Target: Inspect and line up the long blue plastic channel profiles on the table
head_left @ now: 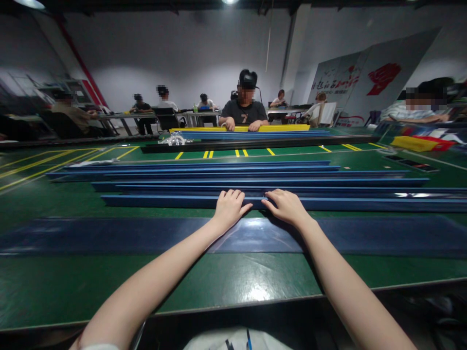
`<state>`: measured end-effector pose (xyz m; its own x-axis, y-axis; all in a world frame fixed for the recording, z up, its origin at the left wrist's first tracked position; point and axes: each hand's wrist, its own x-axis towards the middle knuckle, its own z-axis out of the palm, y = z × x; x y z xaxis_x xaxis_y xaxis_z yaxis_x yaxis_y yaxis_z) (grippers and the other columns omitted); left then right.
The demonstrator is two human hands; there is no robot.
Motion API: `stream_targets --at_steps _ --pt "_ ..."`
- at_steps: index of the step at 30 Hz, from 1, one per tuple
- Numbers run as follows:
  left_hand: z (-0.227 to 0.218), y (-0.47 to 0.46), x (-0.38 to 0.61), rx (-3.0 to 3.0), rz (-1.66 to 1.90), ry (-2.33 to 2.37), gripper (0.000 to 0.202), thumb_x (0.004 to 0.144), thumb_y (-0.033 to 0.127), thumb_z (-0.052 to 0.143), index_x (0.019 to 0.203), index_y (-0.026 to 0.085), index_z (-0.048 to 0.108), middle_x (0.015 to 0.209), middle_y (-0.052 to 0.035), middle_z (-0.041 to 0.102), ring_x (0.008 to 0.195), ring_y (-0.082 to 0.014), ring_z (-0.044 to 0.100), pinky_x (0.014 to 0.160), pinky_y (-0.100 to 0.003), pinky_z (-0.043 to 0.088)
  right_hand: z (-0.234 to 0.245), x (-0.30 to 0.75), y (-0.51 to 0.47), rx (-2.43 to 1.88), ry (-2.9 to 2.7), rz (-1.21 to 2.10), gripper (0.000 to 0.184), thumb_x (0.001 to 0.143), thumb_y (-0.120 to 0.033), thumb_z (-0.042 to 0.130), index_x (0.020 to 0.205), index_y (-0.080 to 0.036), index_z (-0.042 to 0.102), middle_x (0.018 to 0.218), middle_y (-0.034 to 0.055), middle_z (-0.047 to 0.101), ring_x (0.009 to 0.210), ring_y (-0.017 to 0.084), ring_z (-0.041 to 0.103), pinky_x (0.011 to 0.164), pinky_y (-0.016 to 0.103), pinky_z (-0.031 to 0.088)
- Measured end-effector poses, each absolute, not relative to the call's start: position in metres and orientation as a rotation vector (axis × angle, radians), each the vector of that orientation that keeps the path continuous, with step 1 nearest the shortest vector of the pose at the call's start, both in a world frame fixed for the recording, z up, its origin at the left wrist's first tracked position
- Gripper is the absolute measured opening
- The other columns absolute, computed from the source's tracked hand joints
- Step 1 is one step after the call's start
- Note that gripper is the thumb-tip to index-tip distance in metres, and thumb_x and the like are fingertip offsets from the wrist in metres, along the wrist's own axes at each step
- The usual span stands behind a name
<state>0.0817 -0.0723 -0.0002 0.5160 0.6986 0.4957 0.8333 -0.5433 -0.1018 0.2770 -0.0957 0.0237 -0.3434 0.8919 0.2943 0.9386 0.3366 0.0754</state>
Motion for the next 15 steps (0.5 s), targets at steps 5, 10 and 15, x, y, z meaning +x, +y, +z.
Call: stream_targets --at_steps 5,10,15 --pt "0.0005 -0.073 0.0824 -2.409 -0.566 -1.275 0.034 0.086 0.047 0.044 0.094 0.016 0.055 0.097 -0.0077 0.063 0.091 -0.0226 0.053 0.073 -0.034 0.032 0.0248 0.2768 -0.097 -1.645 -2.389 -0.359 0.035 0.09 -0.039 0.035 0.094 -0.018 0.062 0.097 0.009 0.066 0.089 0.019 0.058 0.072 0.026 0.036" --pt "0.0009 -0.0735 0.083 -2.381 -0.559 -1.302 0.036 0.085 0.049 0.045 0.093 0.015 0.053 0.091 -0.0085 0.062 0.087 -0.0234 0.054 0.072 -0.034 0.033 0.0252 0.2772 -0.0966 -1.628 -2.385 -0.367 0.031 0.09 -0.038 0.037 0.087 -0.018 0.061 0.087 0.008 0.066 0.084 0.018 0.057 0.069 0.026 0.035" --pt "0.0002 -0.073 0.0829 -2.388 -0.572 -1.312 0.037 0.085 0.05 0.044 0.092 0.014 0.053 0.089 -0.0087 0.061 0.087 -0.0236 0.054 0.072 -0.034 0.033 0.024 0.2777 -0.0952 -1.603 -2.379 -0.367 0.029 0.09 -0.036 0.039 0.083 -0.018 0.06 0.083 0.0074 0.065 0.081 0.018 0.056 0.067 0.026 0.034"
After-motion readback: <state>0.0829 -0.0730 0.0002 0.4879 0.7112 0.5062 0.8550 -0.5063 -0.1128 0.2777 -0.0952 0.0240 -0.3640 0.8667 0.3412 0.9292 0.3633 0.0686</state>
